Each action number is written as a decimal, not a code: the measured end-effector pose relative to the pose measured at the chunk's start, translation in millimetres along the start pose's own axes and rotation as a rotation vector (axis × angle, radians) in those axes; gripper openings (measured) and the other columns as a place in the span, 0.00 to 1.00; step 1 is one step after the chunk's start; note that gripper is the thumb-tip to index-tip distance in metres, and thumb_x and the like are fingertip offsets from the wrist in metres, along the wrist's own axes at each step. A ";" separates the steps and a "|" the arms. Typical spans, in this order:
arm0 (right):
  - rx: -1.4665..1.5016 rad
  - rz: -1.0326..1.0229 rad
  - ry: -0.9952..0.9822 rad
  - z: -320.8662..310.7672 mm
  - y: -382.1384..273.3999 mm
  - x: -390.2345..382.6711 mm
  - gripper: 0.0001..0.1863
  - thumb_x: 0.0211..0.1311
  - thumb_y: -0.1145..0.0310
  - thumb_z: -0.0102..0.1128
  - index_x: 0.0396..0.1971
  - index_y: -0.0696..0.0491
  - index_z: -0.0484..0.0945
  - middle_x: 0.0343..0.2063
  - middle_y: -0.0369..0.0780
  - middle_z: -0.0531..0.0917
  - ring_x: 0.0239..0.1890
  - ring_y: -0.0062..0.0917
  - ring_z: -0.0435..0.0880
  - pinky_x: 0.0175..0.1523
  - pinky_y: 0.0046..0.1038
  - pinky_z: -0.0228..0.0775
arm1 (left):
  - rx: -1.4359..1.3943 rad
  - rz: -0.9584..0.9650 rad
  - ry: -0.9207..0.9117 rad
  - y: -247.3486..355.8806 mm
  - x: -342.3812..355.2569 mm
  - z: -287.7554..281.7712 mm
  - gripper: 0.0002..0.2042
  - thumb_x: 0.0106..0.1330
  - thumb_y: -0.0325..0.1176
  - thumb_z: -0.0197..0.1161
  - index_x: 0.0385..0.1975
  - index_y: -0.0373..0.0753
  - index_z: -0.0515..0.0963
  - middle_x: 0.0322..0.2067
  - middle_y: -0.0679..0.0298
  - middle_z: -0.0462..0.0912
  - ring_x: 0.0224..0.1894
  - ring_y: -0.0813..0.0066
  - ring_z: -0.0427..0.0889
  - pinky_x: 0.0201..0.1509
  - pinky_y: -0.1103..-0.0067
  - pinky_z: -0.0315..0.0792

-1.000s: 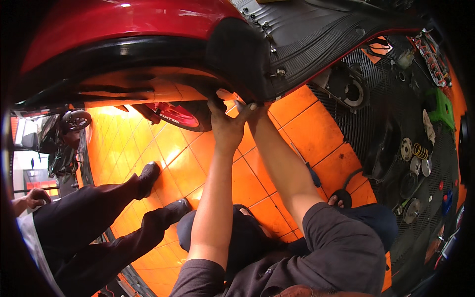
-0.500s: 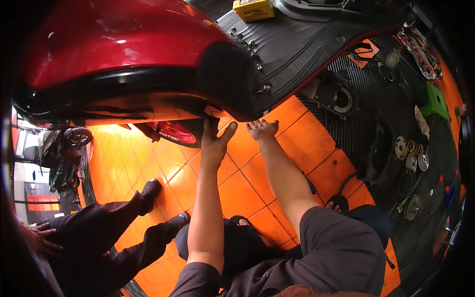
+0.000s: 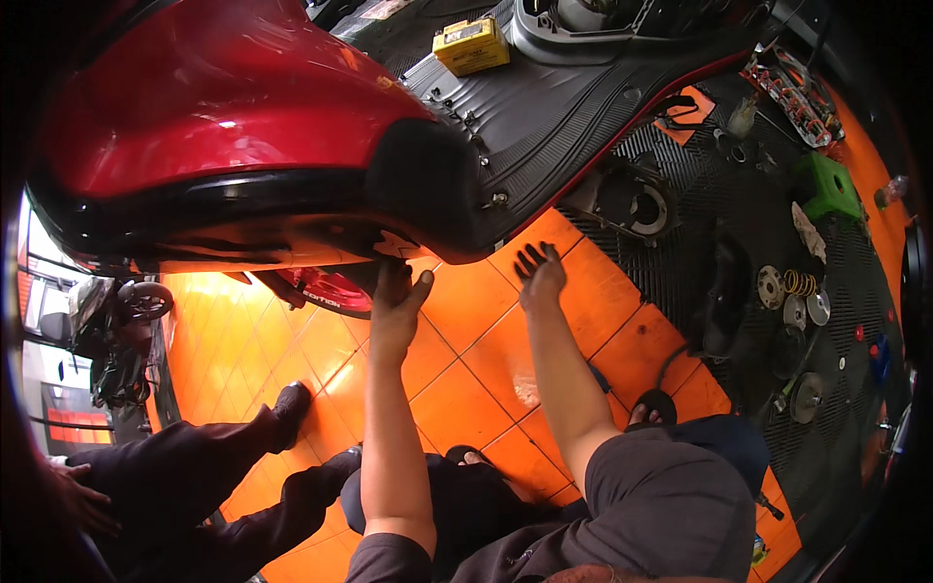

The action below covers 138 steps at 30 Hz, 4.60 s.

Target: The person removes plastic body panels from a red scooter using a screwdriver and pliers, then reaches into a metal bin on the floor to select tools.

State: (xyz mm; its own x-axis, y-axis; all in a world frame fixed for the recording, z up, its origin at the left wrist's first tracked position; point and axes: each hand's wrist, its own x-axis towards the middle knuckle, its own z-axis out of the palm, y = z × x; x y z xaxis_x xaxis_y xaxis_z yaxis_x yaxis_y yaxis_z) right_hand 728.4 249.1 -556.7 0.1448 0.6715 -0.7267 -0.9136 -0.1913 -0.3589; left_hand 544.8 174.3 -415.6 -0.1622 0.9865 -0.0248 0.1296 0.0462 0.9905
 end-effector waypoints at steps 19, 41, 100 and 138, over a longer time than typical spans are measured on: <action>0.245 0.453 -0.099 4.9 48.0 53.8 0.51 0.58 0.26 0.33 0.72 0.44 0.36 0.73 0.42 0.36 0.74 0.42 0.41 0.71 0.53 0.31 | -0.042 0.067 0.082 60.6 -21.6 18.4 0.25 0.64 0.32 0.63 0.59 0.35 0.62 0.43 0.71 0.72 0.39 0.83 0.67 0.45 0.86 0.62; 0.649 0.339 -0.757 68.7 88.7 39.2 0.38 0.68 0.37 0.25 0.68 0.47 0.55 0.66 0.41 0.63 0.68 0.40 0.60 0.71 0.47 0.52 | -0.035 -0.068 -0.077 27.2 -2.0 0.4 0.34 0.61 0.33 0.67 0.64 0.35 0.56 0.54 0.62 0.71 0.58 0.71 0.66 0.65 0.77 0.54; -0.754 -0.003 -0.801 36.2 -232.6 -94.1 0.15 0.59 0.70 0.55 0.45 0.61 0.75 0.36 0.45 0.83 0.33 0.28 0.85 0.40 0.33 0.80 | -0.543 0.394 0.694 149.0 32.4 -2.9 0.47 0.52 0.81 0.37 0.63 0.49 0.66 0.59 0.60 0.72 0.62 0.59 0.69 0.71 0.61 0.54; -1.916 -1.338 -0.667 116.8 -216.1 -133.1 0.18 0.52 0.61 0.62 0.40 0.56 0.79 0.38 0.48 0.79 0.41 0.43 0.82 0.48 0.41 0.75 | 0.187 0.737 0.503 349.4 54.6 -199.7 0.28 0.74 0.50 0.42 0.66 0.37 0.61 0.61 0.59 0.68 0.64 0.67 0.66 0.66 0.69 0.59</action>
State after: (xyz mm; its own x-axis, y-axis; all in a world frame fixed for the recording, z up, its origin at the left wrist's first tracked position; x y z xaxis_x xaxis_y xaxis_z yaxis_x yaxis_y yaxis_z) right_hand 862.1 284.7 -314.0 -0.3285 0.8954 0.3007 0.7731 0.4378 -0.4589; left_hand 385.9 212.8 -43.8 -0.3769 0.5935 0.7111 0.5192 -0.5005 0.6928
